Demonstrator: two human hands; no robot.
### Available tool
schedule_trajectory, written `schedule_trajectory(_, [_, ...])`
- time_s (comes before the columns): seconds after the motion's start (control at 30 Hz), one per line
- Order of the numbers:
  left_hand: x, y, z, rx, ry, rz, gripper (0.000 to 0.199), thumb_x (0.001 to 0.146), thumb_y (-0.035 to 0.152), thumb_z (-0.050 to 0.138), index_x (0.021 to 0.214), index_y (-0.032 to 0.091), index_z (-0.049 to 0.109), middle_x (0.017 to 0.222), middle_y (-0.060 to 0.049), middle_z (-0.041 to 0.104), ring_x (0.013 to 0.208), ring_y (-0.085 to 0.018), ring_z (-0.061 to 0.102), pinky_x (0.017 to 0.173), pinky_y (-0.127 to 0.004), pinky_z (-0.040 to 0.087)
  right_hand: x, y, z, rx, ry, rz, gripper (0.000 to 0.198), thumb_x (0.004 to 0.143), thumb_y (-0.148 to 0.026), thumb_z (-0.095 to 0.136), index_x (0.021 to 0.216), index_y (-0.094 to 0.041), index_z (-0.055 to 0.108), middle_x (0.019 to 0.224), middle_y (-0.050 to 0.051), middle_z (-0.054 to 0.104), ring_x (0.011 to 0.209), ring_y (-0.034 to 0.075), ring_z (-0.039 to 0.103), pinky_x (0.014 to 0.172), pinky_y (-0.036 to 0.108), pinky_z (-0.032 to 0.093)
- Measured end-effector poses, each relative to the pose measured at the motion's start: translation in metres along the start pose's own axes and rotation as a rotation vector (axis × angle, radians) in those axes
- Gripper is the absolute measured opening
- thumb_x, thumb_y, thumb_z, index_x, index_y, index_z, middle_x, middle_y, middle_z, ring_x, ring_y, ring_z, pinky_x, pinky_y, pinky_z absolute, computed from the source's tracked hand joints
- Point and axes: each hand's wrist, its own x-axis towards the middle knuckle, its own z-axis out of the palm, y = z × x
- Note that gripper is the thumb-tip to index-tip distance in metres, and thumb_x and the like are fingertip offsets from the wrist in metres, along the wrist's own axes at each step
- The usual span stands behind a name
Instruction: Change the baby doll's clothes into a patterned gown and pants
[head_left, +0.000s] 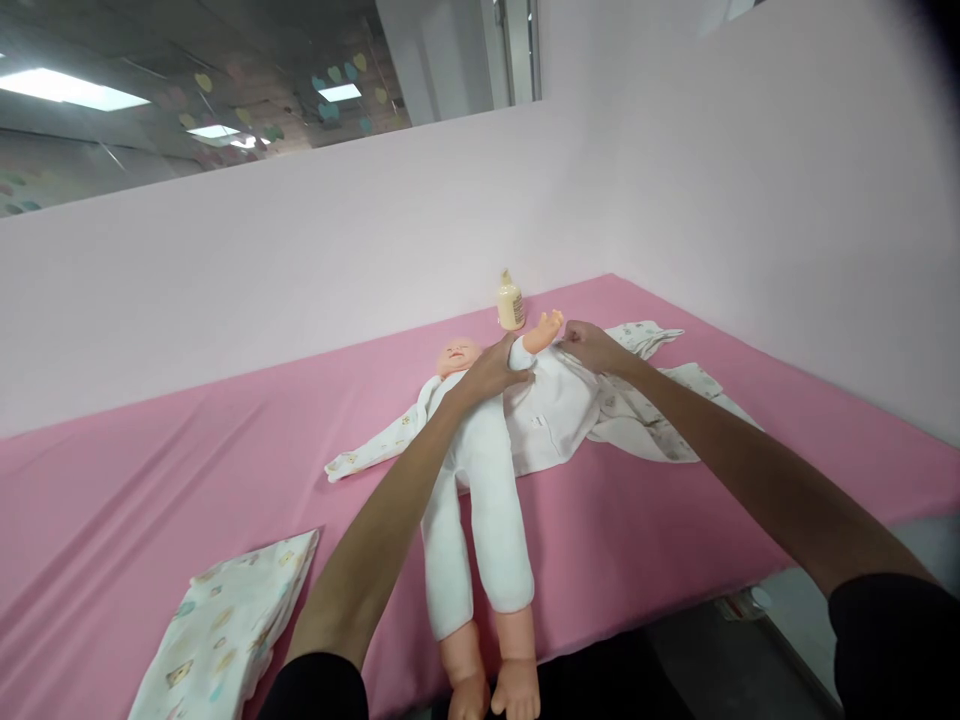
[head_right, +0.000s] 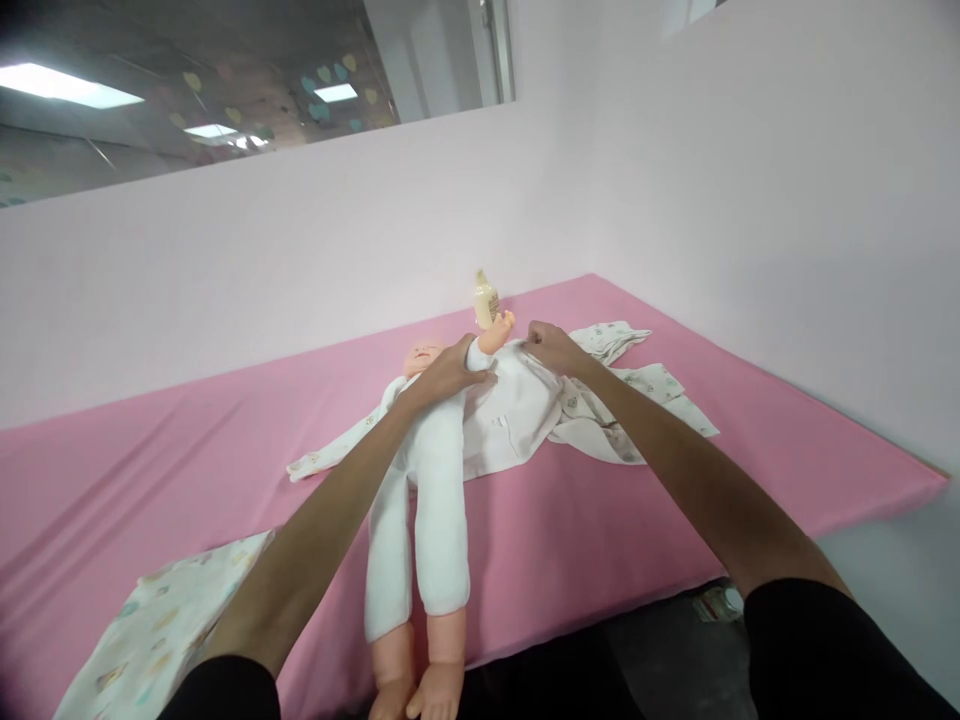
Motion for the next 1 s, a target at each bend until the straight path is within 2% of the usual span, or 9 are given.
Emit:
schedule_trajectory(0.1, [-0.001, 0.000, 0.001, 0.001, -0.005, -0.003, 0.028, 0.080, 0.031, 0.064, 0.099, 0.021, 0.046, 0.092, -0.001, 0.058, 0.080, -0.017, 0.053, 0.066, -0.028, 0.036, 0.009, 0.001, 0.008, -0.151, -0.003, -0.158, 0.006, 0.085, -0.026, 0.059, 0.082, -0.020, 0.060, 0.082, 0.001, 0.064, 0.074, 0.016, 0.054, 0.069, 0.027, 0.039])
schedule_trajectory(0.17, [0.000, -0.001, 0.002, 0.009, -0.008, -0.013, 0.026, 0.080, 0.028, 0.064, 0.097, 0.020, 0.046, 0.090, -0.001, 0.057, 0.079, -0.017, 0.052, 0.065, -0.028, 0.035, 0.008, 0.005, 0.017, -0.161, -0.055, -0.152, 0.010, 0.086, -0.026, 0.059, 0.092, -0.020, 0.064, 0.094, 0.005, 0.069, 0.083, 0.019, 0.059, 0.076, 0.029, 0.042])
schedule_trajectory(0.3, [0.001, -0.004, 0.004, -0.009, 0.003, -0.006, 0.025, 0.081, 0.028, 0.063, 0.097, 0.020, 0.045, 0.091, -0.001, 0.057, 0.079, -0.017, 0.053, 0.065, -0.027, 0.035, 0.001, 0.021, 0.022, 0.096, -0.345, 0.082, 0.027, 0.076, -0.019, 0.067, 0.103, -0.021, 0.069, 0.112, 0.007, 0.072, 0.094, 0.021, 0.065, 0.079, 0.029, 0.049])
schedule_trajectory(0.4, [-0.001, -0.003, 0.003, -0.018, 0.012, 0.007, 0.024, 0.082, 0.028, 0.063, 0.097, 0.020, 0.045, 0.091, -0.001, 0.057, 0.079, -0.016, 0.052, 0.065, -0.027, 0.035, 0.000, 0.031, 0.012, 0.158, -0.433, 0.274, 0.029, 0.067, -0.011, 0.069, 0.093, -0.021, 0.074, 0.105, 0.007, 0.075, 0.089, 0.023, 0.067, 0.073, 0.029, 0.051])
schedule_trajectory(0.6, [-0.004, 0.001, 0.000, -0.018, 0.003, -0.009, 0.024, 0.083, 0.028, 0.063, 0.097, 0.020, 0.045, 0.092, -0.001, 0.058, 0.079, -0.017, 0.053, 0.065, -0.027, 0.036, 0.004, 0.029, -0.008, 0.050, -0.636, 0.360, 0.036, 0.060, -0.012, 0.076, 0.095, -0.023, 0.078, 0.096, 0.006, 0.076, 0.076, 0.021, 0.066, 0.066, 0.030, 0.052])
schedule_trajectory(0.67, [-0.004, 0.001, 0.001, -0.015, 0.005, -0.008, 0.024, 0.083, 0.027, 0.063, 0.097, 0.020, 0.046, 0.093, -0.002, 0.059, 0.080, -0.017, 0.054, 0.065, -0.028, 0.036, 0.005, 0.025, -0.010, -0.106, -0.611, 0.337, 0.036, 0.057, -0.016, 0.082, 0.092, -0.023, 0.078, 0.093, 0.006, 0.075, 0.074, 0.021, 0.065, 0.065, 0.031, 0.050])
schedule_trajectory(0.77, [-0.003, 0.000, 0.002, -0.018, 0.004, -0.004, 0.025, 0.083, 0.027, 0.063, 0.099, 0.020, 0.046, 0.094, -0.002, 0.061, 0.081, -0.017, 0.055, 0.066, -0.027, 0.036, 0.008, 0.023, -0.010, -0.258, -0.527, 0.259, 0.021, 0.059, -0.026, 0.085, 0.076, -0.020, 0.074, 0.082, 0.007, 0.072, 0.072, 0.022, 0.063, 0.065, 0.032, 0.047])
schedule_trajectory(0.87, [-0.002, -0.002, 0.004, -0.018, -0.001, -0.002, 0.026, 0.083, 0.028, 0.063, 0.103, 0.020, 0.047, 0.096, -0.002, 0.062, 0.084, -0.018, 0.057, 0.067, -0.028, 0.037, 0.016, 0.027, -0.012, -0.259, -0.401, 0.156, 0.016, 0.066, -0.031, 0.081, 0.069, -0.019, 0.070, 0.076, 0.005, 0.070, 0.071, 0.021, 0.062, 0.065, 0.030, 0.045])
schedule_trajectory(1.0, [-0.002, -0.003, 0.004, -0.007, -0.003, 0.003, 0.027, 0.083, 0.031, 0.063, 0.104, 0.020, 0.048, 0.098, -0.002, 0.063, 0.085, -0.020, 0.058, 0.068, -0.028, 0.037, 0.029, 0.034, -0.020, -0.242, -0.210, 0.039, 0.005, 0.067, -0.021, 0.076, 0.070, -0.019, 0.072, 0.079, 0.004, 0.071, 0.079, 0.020, 0.064, 0.070, 0.026, 0.045])
